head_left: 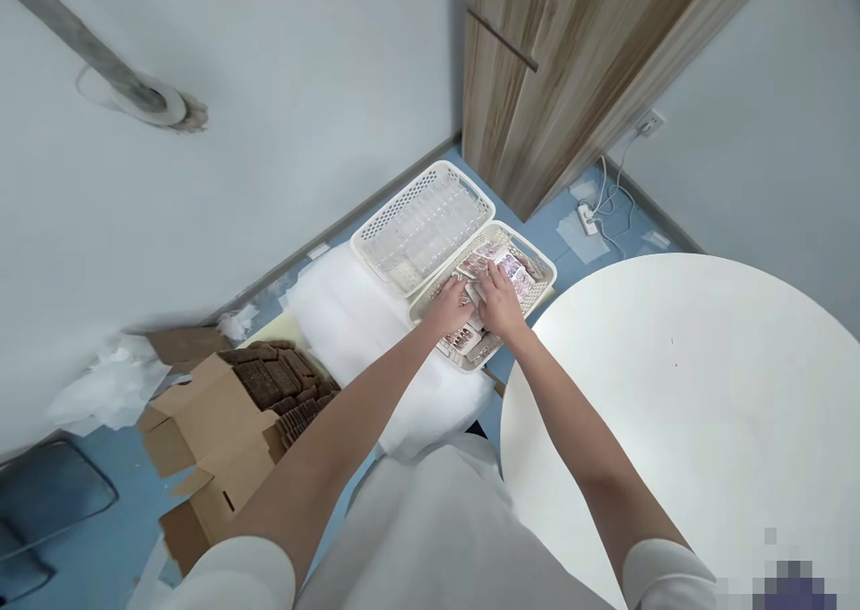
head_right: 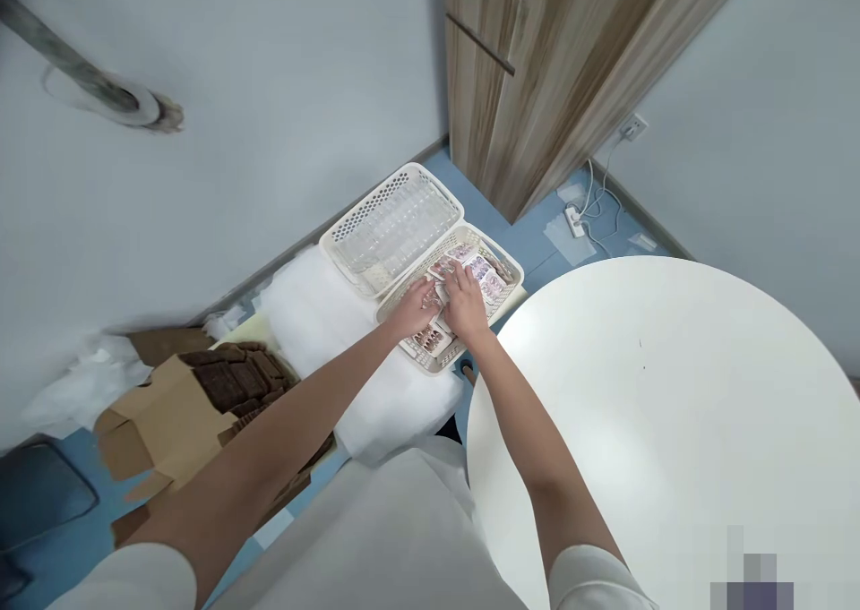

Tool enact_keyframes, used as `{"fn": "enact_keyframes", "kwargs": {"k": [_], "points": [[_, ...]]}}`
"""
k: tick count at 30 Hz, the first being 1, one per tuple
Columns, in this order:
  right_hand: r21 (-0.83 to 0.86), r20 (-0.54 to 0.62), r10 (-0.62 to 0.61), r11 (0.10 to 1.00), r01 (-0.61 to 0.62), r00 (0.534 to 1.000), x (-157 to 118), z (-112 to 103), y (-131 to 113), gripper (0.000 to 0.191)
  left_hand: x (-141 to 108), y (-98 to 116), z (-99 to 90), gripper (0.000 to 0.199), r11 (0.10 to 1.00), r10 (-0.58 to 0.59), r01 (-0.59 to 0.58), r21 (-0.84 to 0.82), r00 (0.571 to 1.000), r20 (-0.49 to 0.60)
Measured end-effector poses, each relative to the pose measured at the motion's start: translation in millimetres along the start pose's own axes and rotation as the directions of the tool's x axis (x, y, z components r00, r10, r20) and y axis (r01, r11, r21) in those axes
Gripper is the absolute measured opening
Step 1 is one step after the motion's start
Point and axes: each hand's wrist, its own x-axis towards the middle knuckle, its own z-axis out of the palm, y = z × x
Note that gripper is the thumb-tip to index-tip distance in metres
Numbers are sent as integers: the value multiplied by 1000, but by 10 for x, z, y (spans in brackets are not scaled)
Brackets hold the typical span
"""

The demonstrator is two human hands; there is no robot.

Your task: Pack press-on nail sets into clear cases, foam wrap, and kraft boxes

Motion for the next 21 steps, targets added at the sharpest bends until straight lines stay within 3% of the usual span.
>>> {"fn": "enact_keyframes", "kwargs": {"k": [4, 8, 13, 16, 21], "points": [[-129, 52, -36, 991, 42, 998, 40, 111, -21, 55, 123, -60, 120, 54, 965, -79, 78, -250, 997, 7], [-178, 120, -50, 982, 71, 992, -85, 130, -86, 46, 134, -162, 220, 49, 837, -151, 112, -536, 988, -31], [-97, 63, 15, 995, -9, 998, -111, 73, -71, 40, 129, -284, 252, 43, 816, -299, 195, -544, 948, -109], [-35, -15, 84, 996, -85, 996, -41, 75, -15, 42, 139, -307, 244, 38, 830, -248, 158, -535, 964, -100], [26, -10, 133, 991, -133, 991, 11, 128, 35, 43, 153, -283, 249, 35, 834, -117, 73, -547, 992, -45]]}}
